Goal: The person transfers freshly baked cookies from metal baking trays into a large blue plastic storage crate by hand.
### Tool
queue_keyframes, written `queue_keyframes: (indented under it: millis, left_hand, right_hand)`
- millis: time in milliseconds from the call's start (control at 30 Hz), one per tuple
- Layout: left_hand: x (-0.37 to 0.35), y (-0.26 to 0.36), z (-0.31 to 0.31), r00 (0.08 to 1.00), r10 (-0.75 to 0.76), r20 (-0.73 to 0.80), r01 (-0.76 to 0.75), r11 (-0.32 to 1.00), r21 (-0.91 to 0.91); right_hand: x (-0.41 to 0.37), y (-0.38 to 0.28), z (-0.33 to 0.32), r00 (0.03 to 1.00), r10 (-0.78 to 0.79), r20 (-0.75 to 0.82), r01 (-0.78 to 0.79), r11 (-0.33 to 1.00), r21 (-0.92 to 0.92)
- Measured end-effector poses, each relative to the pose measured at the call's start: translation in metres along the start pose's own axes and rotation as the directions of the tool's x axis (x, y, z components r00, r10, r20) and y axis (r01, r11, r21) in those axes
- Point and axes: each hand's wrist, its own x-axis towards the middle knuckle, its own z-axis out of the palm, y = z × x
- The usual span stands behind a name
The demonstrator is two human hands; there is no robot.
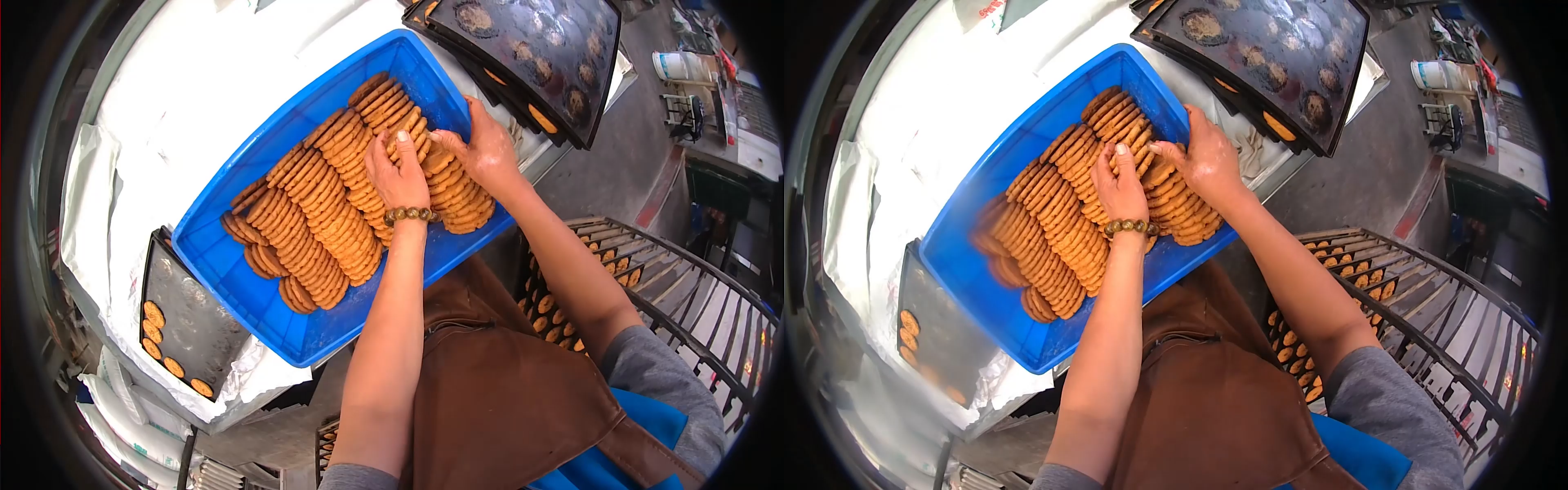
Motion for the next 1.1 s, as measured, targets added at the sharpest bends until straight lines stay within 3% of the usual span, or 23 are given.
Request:
queue_keyframes:
  millis: [67, 167, 233, 300, 433, 500, 633, 667, 833, 900, 933, 967, 1033, 1100]
  left_hand:
    - [0.003, 0.006, 0.001, 0.999, -0.039, 0.001, 0.039, 0.999, 0.029]
    - [-0.001, 0.022, 0.004, 0.990, -0.072, 0.119, 0.087, 0.989, -0.123]
    - [-0.011, 0.029, 0.007, 0.958, 0.287, -0.003, -0.283, 0.946, 0.157]
    - [-0.008, 0.010, 0.005, 0.958, 0.288, 0.013, -0.287, 0.951, 0.115]
    - [0.002, -0.007, 0.005, 0.977, 0.199, 0.070, -0.194, 0.978, -0.077]
    - [0.012, -0.010, 0.004, 0.987, 0.055, 0.151, -0.009, 0.957, -0.290]
    - [0.022, -0.012, 0.003, 0.961, 0.117, 0.252, -0.092, 0.990, -0.108]
    - [0.027, -0.013, 0.003, 0.954, 0.086, 0.289, -0.044, 0.988, -0.149]
    - [0.012, -0.013, 0.002, 0.946, 0.168, 0.276, -0.125, 0.978, -0.168]
    - [0.003, -0.016, 0.005, 0.971, 0.180, 0.156, -0.167, 0.981, -0.096]
    - [0.002, -0.017, 0.004, 0.969, 0.155, 0.195, -0.136, 0.985, -0.104]
    - [0.003, -0.018, 0.004, 0.969, 0.154, 0.194, -0.135, 0.985, -0.105]
    - [0.003, -0.019, 0.003, 0.975, 0.097, 0.201, -0.066, 0.985, -0.158]
    - [0.005, -0.018, 0.000, 0.977, 0.087, 0.197, -0.056, 0.986, -0.160]
  right_hand:
    - [-0.001, -0.004, 0.003, 0.999, 0.030, -0.013, -0.031, 0.997, -0.075]
    - [-0.001, 0.000, 0.009, 0.994, 0.086, -0.061, -0.094, 0.987, -0.128]
    - [-0.002, 0.002, 0.009, 0.990, 0.111, -0.091, -0.121, 0.987, -0.107]
    - [-0.002, 0.003, 0.001, 0.987, 0.153, -0.045, -0.141, 0.969, 0.205]
    - [0.003, 0.012, 0.002, 0.984, 0.173, 0.042, -0.178, 0.945, 0.276]
    - [0.015, 0.021, 0.010, 0.983, 0.179, 0.030, -0.180, 0.940, 0.288]
    - [0.030, 0.019, 0.005, 0.973, 0.211, 0.091, -0.229, 0.925, 0.303]
    - [0.031, 0.020, 0.005, 0.969, 0.215, 0.119, -0.241, 0.928, 0.284]
    - [0.026, 0.011, -0.004, 0.971, 0.191, 0.141, -0.222, 0.942, 0.251]
    - [0.013, 0.006, -0.010, 0.977, 0.169, 0.132, -0.200, 0.939, 0.280]
    - [0.001, 0.000, -0.017, 0.999, -0.007, -0.040, 0.009, 0.999, 0.041]
    - [-0.011, -0.009, -0.025, 0.962, -0.222, -0.160, 0.182, 0.956, -0.229]
    - [-0.043, -0.027, -0.037, 0.981, -0.165, -0.102, 0.136, 0.959, -0.248]
    - [-0.073, -0.034, -0.037, 0.972, -0.231, -0.039, 0.215, 0.946, -0.242]
